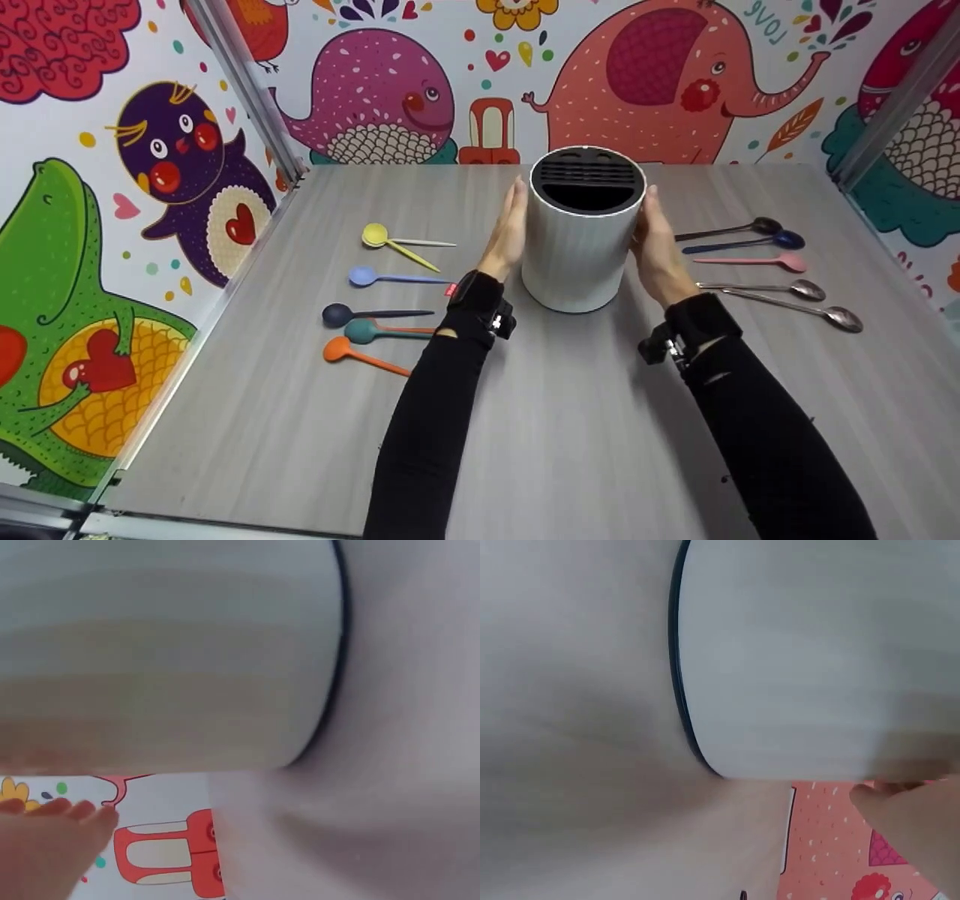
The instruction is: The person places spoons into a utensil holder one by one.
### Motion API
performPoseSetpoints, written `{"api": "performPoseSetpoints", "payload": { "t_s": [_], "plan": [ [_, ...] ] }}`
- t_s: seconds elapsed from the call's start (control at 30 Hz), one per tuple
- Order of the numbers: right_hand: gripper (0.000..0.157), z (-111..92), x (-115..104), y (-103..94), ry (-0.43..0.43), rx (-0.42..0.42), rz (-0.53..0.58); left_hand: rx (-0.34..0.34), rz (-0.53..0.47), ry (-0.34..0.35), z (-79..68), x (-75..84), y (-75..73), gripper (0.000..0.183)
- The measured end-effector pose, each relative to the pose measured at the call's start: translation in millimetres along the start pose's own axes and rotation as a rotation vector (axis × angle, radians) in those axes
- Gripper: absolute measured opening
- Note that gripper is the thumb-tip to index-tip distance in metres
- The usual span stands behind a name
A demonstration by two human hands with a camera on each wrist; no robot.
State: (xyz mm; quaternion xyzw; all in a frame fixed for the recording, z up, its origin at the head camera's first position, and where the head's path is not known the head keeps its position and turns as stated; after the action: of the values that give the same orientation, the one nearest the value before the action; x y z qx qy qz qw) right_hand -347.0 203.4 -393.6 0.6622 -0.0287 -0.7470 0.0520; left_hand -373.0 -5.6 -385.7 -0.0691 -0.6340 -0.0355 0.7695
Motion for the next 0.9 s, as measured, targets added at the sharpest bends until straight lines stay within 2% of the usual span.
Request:
{"api": "performPoseSetpoints", "payload": {
  "t_s": [0.17, 0.47, 0.73, 0.9],
  "plan": [
    [0.067, 0.8, 5.4, 3.9, -0.008, 0.006, 0.002, -0.055, 0.021, -0.032, -2.4, -6.9, 9.9, 0.066],
    [0.064, -3.0, 5.0, 9.7, -0.054, 0.037, 0.015, -0.055, 0.065, -0.101, -9.3, -8.8, 14.4, 0.068],
    [0.066, -16.0, 4.5, 13.8, -0.065, 0.091, 0.010, -0.067, 0.103, -0.123, -28.5, -7.2, 14.0, 0.069],
    [0.067, -28.1, 5.0, 17.1, -0.080, 0.091, 0.033, -0.077, 0.140, -0.088, -43.6, -6.6, 12.4, 0.069]
  ]
}}
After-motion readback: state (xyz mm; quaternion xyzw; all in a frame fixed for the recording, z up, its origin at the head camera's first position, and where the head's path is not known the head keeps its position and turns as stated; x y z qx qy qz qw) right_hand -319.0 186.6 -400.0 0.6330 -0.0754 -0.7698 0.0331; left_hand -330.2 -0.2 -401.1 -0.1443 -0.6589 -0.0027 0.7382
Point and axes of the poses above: each hand's wrist, its own z-axis towards the middle knuckle, its own y-axis out of the palm, x = y × z, the point moved 5 cm from there along z, towards the middle knuckle, and after that the axes turned 3 degrees about -z, right-handed, at the moved point
